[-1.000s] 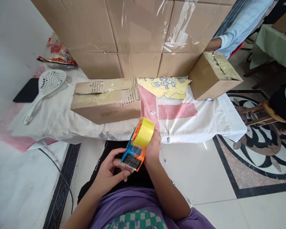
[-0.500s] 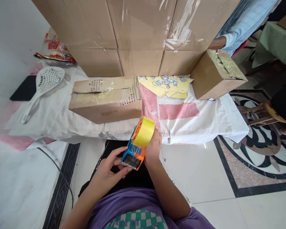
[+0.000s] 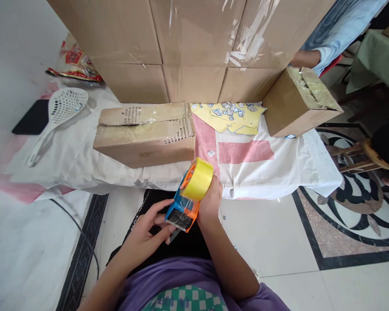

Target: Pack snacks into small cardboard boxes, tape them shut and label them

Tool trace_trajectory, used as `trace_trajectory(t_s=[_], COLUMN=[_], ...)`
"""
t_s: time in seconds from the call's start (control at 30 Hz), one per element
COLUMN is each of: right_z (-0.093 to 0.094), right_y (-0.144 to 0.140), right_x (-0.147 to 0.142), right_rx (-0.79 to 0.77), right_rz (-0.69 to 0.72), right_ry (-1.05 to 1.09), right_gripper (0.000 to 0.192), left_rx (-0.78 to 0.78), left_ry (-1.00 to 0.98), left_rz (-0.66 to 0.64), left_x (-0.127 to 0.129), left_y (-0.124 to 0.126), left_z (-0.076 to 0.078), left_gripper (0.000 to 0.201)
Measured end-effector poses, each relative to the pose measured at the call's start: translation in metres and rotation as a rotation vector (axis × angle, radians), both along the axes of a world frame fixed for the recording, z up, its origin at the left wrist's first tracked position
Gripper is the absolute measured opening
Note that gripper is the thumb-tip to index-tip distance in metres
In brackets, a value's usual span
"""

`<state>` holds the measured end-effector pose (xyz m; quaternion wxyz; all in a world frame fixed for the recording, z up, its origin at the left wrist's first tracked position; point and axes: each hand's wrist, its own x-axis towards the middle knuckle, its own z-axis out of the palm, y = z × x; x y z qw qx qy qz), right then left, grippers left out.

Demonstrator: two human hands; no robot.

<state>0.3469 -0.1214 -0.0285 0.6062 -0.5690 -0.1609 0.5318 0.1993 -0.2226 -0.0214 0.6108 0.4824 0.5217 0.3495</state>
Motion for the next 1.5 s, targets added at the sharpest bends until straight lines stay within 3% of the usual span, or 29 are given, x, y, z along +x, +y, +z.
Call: trace_trajectory(t_s=[0.33, 0.47, 0.53, 0.6, 0.67, 0.73, 0.83, 0.93, 1.03, 1.13, 1.2, 1.27, 1.3, 1.37, 1.43, 1.5], right_z=[0.006, 0.020, 0.033, 0.044, 0.051, 0.051, 0.042, 0.032, 0.026, 0.022, 0.019, 0.015, 0.013, 0.007, 0.004, 0.004], right_y=[0.006, 0.020, 0.037, 0.059, 0.087, 0.117, 0.157, 0.183, 0.192, 0.174, 0.141, 0.095, 0.070, 0.023, -0.009, -0.023], right_x=[0.000, 0.010, 0.023, 0.038, 0.053, 0.065, 0.074, 0.078, 0.085, 0.088, 0.081, 0.065, 0.054, 0.030, 0.011, 0.000], right_rx=[0.032, 0.012, 0.127, 0.366, 0.586, 0.684, 0.633, 0.473, 0.380, 0.367, 0.420, 0.500, 0.479, 0.357, 0.293, 0.256], right_rz=[0.069, -0.035, -0.117, -0.160, -0.124, -0.055, 0.048, 0.184, 0.220, 0.025, -0.166, -0.173, -0.102, 0.287, 0.579, 0.727], right_ry=[0.107, 0.092, 0.125, 0.113, 0.022, -0.120, -0.348, -0.376, -0.304, -0.389, -0.489, -0.564, -0.597, -0.578, -0.559, -0.532], right_gripper=[0.027, 0.028, 0.028, 0.032, 0.040, 0.037, 0.005, 0.024, 0.028, 0.028, 0.033, 0.027, 0.019, 0.005, 0.007, 0.019], left_rx=[0.004, -0.058, -0.100, -0.133, -0.142, -0.120, -0.070, -0.037, -0.031, -0.013, 0.008, 0.011, 0.005, -0.004, 0.018, 0.072], left_ry=[-0.042, -0.079, -0.110, -0.127, -0.119, -0.110, -0.107, -0.104, -0.097, -0.102, -0.104, -0.102, -0.105, -0.112, -0.113, -0.102], left_rz=[0.047, 0.085, 0.163, 0.272, 0.372, 0.444, 0.512, 0.558, 0.582, 0.584, 0.574, 0.539, 0.508, 0.446, 0.413, 0.402], left_x=[0.006, -0.003, -0.010, -0.015, -0.019, -0.020, -0.020, -0.018, -0.015, -0.015, -0.016, -0.018, -0.019, -0.021, -0.022, -0.022], left_y=[0.000, -0.010, -0.013, -0.012, -0.008, -0.001, 0.009, 0.016, 0.020, 0.022, 0.024, 0.024, 0.025, 0.024, 0.023, 0.019], left_z=[0.000, -0.001, 0.000, 0.004, 0.008, 0.012, 0.016, 0.016, 0.015, 0.011, 0.007, 0.003, 0.000, -0.003, -0.005, -0.007], left_gripper=[0.045, 0.049, 0.051, 0.052, 0.054, 0.057, 0.062, 0.069, 0.076, 0.074, 0.068, 0.064, 0.063, 0.063, 0.062, 0.060])
